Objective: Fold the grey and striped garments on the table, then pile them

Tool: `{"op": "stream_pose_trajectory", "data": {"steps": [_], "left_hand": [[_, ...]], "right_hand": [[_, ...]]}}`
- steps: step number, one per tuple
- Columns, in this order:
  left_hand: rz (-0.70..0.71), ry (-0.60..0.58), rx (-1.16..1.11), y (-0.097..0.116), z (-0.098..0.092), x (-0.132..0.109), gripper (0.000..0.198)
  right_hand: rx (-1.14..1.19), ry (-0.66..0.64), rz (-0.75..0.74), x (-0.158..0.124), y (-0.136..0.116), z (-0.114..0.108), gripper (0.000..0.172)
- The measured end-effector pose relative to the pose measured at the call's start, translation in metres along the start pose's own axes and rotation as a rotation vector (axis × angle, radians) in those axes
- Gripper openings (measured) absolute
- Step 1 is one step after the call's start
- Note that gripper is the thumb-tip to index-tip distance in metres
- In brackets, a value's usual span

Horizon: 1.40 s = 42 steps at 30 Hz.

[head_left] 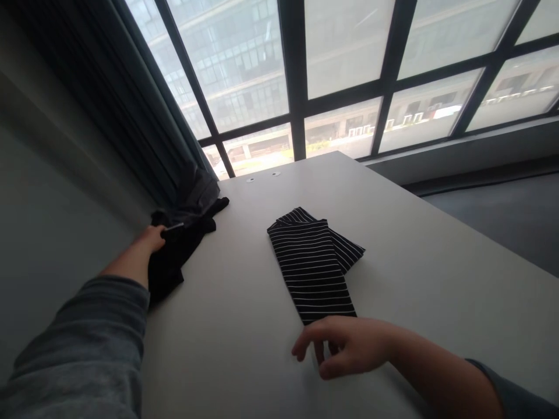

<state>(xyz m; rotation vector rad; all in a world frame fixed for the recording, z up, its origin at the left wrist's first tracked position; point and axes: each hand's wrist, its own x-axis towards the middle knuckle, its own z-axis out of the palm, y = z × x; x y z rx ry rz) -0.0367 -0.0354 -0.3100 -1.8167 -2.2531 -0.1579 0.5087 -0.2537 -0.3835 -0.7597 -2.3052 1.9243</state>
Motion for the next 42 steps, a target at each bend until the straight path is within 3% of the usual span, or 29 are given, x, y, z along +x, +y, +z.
{"op": "stream_pose_trajectory", "data": {"steps": [2,4,7,9,12,15,17,20,23,25,27,31,33,35,37,40,42], "left_hand": [[0.004,-0.102,-0.008,-0.007,0.046,-0.03,0.035],[-0.001,-0.132,-0.014,-0.01,0.076,-0.057,0.045],[-0.024,-0.055,-0.022,-0.004,0.1,-0.096,0.054],[-0.025,0.07,-0.048,0.013,0.104,-0.127,0.053],[0.078,0.185,-0.143,0.058,0.098,-0.179,0.042],[0.236,0.165,-0.245,0.119,0.083,-0.228,0.027],[0.398,0.072,-0.362,0.164,0.072,-0.256,0.024],[0.624,-0.106,-0.513,0.231,0.063,-0.292,0.033],[0.634,-0.187,-0.536,0.289,0.064,-0.316,0.083],[0.54,-0.173,-0.547,0.315,0.066,-0.322,0.093],[0.436,-0.112,-0.613,0.329,0.067,-0.32,0.083],[0.4,-0.077,-0.981,0.318,0.061,-0.301,0.04],[0.265,-0.127,-1.149,0.3,0.056,-0.288,0.019],[0.033,-0.143,-1.194,0.275,0.053,-0.272,0.014],[-0.153,-0.113,-1.155,0.248,0.05,-0.256,0.016],[-0.324,0.008,-1.051,0.208,0.043,-0.239,0.009],[-0.395,0.14,-0.984,0.192,0.037,-0.237,0.014]], "right_hand": [[-0.031,0.06,-0.011,0.002,0.002,0.002,0.045],[-0.125,0.203,-0.023,0.006,0.007,0.003,0.038],[-0.421,0.479,-0.032,0.012,0.02,0.003,0.027],[-0.639,0.608,0.025,0.013,0.03,0.0,0.031],[-0.804,0.679,0.184,0.011,0.042,-0.004,0.059],[-0.848,0.729,0.217,0.009,0.05,-0.007,0.073],[-0.864,0.84,0.238,0.008,0.054,-0.01,0.076],[-0.841,1.012,0.348,0.008,0.055,-0.019,0.065],[-0.737,1.069,0.35,0.01,0.054,-0.027,0.025],[-0.64,1.064,0.225,0.013,0.052,-0.027,0.011],[-0.544,1.023,0.0,0.016,0.047,-0.021,0.012],[-0.444,0.801,-0.527,0.02,0.035,-0.002,0.011],[-0.468,0.775,-0.641,0.02,0.034,0.003,0.015],[-0.521,0.856,-0.58,0.021,0.039,0.002,0.023],[-0.6,0.928,-0.368,0.022,0.047,-0.003,0.036],[-0.763,0.869,-0.024,0.025,0.058,-0.009,0.054],[-0.846,0.816,0.074,0.026,0.06,-0.01,0.053]]}}
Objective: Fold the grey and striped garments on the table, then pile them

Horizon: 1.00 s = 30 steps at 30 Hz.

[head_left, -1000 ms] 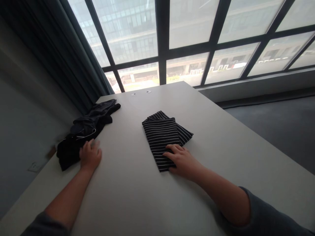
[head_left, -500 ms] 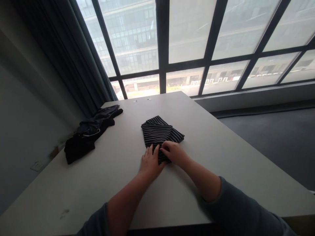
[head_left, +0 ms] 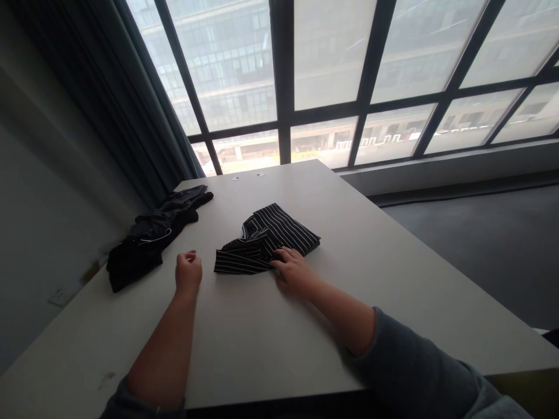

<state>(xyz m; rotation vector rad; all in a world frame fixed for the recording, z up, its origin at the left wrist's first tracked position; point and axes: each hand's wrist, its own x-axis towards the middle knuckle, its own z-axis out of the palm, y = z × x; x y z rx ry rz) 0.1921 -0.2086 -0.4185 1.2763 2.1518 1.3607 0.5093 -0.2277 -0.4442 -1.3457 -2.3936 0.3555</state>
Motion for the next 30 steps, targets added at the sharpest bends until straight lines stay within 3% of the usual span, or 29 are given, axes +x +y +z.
{"op": "stream_pose_trajectory", "data": {"steps": [2,3,6,8,10,12,17,19,21,24,27,30], "left_hand": [[0.109,0.06,0.016,0.003,-0.006,-0.004,0.022],[0.219,0.024,0.026,0.005,-0.005,-0.01,0.022],[0.664,-0.32,0.144,0.011,0.015,-0.033,0.025],[0.803,-0.514,0.317,0.01,0.033,-0.044,0.035],[0.758,-0.551,0.514,0.004,0.047,-0.048,0.043],[0.649,-0.503,0.67,-0.005,0.052,-0.043,0.048],[0.451,-0.367,0.869,-0.018,0.039,-0.021,0.046],[0.409,-0.317,0.879,-0.015,0.033,-0.019,0.041],[0.432,-0.248,0.796,-0.007,0.029,-0.022,0.038],[0.667,-0.224,0.534,0.01,0.029,-0.036,0.036],[0.955,-0.437,0.348,0.022,0.035,-0.054,0.046],[1.07,-0.703,0.325,0.024,0.044,-0.065,0.041]], "right_hand": [[-0.038,0.019,0.035,0.001,-0.001,0.0,0.05],[-0.048,0.042,0.07,0.001,-0.001,-0.001,0.049],[-0.069,0.084,0.178,0.004,0.003,-0.002,0.045],[-0.059,0.099,0.207,0.007,0.009,-0.001,0.043],[-0.006,0.131,0.197,0.01,0.014,0.0,0.044],[0.089,0.199,0.175,0.011,0.019,0.0,0.044],[0.361,0.482,0.16,0.01,0.019,-0.011,0.026],[0.418,0.534,0.181,0.007,0.015,-0.018,0.02],[0.426,0.505,0.191,0.005,0.011,-0.021,0.021],[0.373,0.358,0.124,0.002,0.002,-0.017,0.016],[0.306,0.135,-0.03,0.001,-0.005,-0.011,0.016],[0.237,-0.029,-0.216,0.0,-0.006,-0.007,0.016]]}}
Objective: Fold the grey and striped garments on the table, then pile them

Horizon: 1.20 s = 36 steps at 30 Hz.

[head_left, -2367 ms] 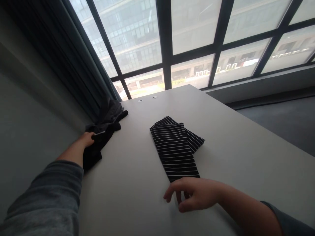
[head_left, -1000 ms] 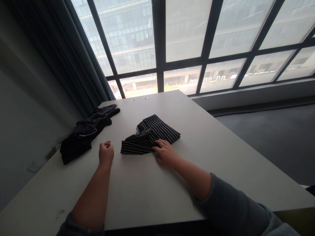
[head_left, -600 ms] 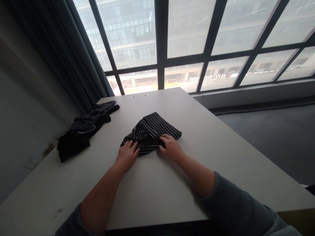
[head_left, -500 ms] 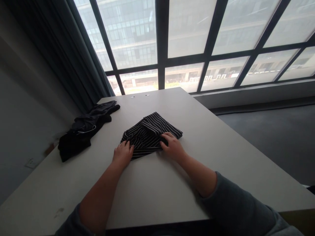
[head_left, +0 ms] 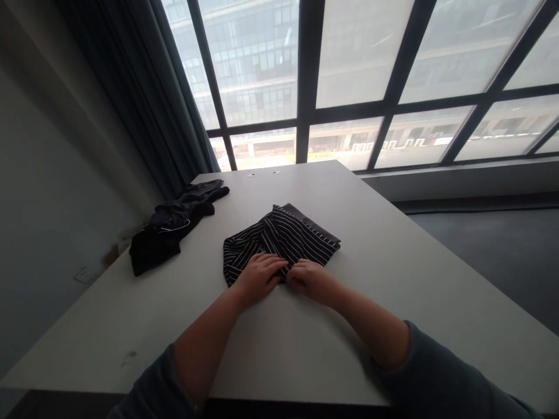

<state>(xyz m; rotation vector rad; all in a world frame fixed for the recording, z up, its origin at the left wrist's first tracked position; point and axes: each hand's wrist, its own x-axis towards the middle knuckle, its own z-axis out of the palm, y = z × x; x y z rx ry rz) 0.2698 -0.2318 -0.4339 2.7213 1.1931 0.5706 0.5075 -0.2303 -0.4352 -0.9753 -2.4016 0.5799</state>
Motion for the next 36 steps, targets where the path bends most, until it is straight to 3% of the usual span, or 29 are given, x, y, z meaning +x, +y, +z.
{"op": "stream_pose_trajectory", "data": {"steps": [2,4,9,13,18,25,30,36], "left_hand": [[-0.005,-0.062,-0.008,0.001,0.005,0.001,0.025],[-0.044,-0.053,0.003,-0.002,0.009,0.002,0.016],[-0.09,-0.015,-0.087,-0.009,0.018,0.012,0.04],[-0.135,-0.083,-0.024,-0.004,0.02,0.024,0.051],[-0.165,-0.161,0.083,0.004,0.018,0.028,0.043],[-0.155,-0.131,0.122,0.007,0.02,0.028,0.021],[-0.007,-0.051,0.116,0.009,0.011,0.024,0.016],[-0.01,0.04,0.144,0.008,-0.009,0.016,0.019]], "right_hand": [[-0.03,-0.021,-0.048,0.0,0.0,0.0,0.017],[-0.039,-0.003,-0.027,-0.001,0.0,0.001,0.015],[-0.144,0.018,0.266,0.002,-0.002,0.005,0.013],[-0.257,0.014,0.418,0.007,-0.002,0.012,0.024],[-0.363,-0.006,0.443,0.008,-0.008,0.018,0.021],[-0.33,-0.064,0.552,0.011,-0.01,0.02,0.022],[-0.303,-0.057,0.462,0.011,-0.011,0.019,0.013],[-0.39,0.243,0.1,0.0,-0.015,0.0,0.016]]}}
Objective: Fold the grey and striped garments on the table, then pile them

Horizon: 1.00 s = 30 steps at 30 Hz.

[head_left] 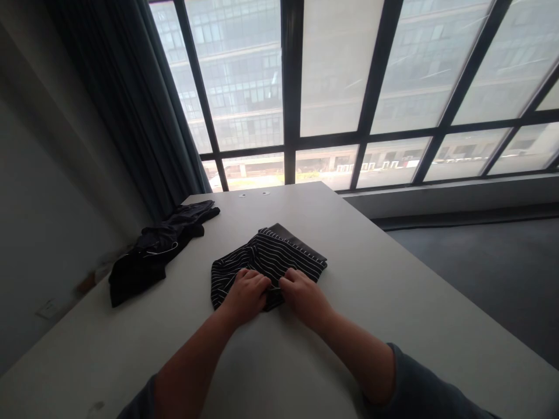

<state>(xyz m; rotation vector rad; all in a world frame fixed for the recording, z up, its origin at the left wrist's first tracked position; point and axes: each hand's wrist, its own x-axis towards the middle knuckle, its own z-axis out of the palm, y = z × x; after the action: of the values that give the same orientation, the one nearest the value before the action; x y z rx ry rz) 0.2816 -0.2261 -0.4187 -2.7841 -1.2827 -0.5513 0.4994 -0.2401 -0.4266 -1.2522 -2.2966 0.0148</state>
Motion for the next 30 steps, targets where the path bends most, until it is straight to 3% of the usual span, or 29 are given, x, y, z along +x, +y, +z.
{"op": "stream_pose_trajectory", "data": {"steps": [3,5,9,12,16,20,23,26,28,30], "left_hand": [[-0.039,0.027,0.038,-0.006,-0.009,-0.001,0.013],[-0.158,0.038,0.076,-0.012,-0.013,-0.002,0.01],[-0.551,0.108,0.136,-0.02,-0.018,-0.003,0.022],[-0.708,0.223,0.065,-0.018,-0.02,-0.005,0.021],[-0.862,0.354,-0.543,-0.013,-0.015,-0.004,0.023],[-1.014,0.442,-1.119,-0.014,-0.003,0.002,0.029],[-1.024,0.449,-1.288,-0.011,0.002,0.005,0.025],[-0.945,0.362,-1.342,-0.005,0.001,0.005,0.036],[-0.864,0.293,-1.255,-0.001,-0.001,0.002,0.053],[-0.718,0.236,-1.04,0.001,-0.002,-0.003,0.068]], "right_hand": [[-0.007,0.211,-0.046,-0.002,0.003,-0.016,0.018],[-0.007,0.285,0.014,-0.002,0.006,-0.024,0.016],[-0.008,0.223,0.308,0.002,0.014,-0.029,0.009],[0.036,0.14,0.453,0.004,0.018,-0.027,0.012],[0.216,0.192,0.484,0.004,0.02,-0.023,0.011],[0.655,0.248,0.632,0.004,0.019,-0.015,0.013],[1.067,0.285,0.718,0.007,0.014,-0.007,0.022],[1.4,0.333,0.729,0.009,0.008,-0.002,0.034],[1.518,0.294,0.687,0.009,0.007,-0.001,0.042],[1.44,0.236,0.617,0.008,0.007,0.0,0.046]]}}
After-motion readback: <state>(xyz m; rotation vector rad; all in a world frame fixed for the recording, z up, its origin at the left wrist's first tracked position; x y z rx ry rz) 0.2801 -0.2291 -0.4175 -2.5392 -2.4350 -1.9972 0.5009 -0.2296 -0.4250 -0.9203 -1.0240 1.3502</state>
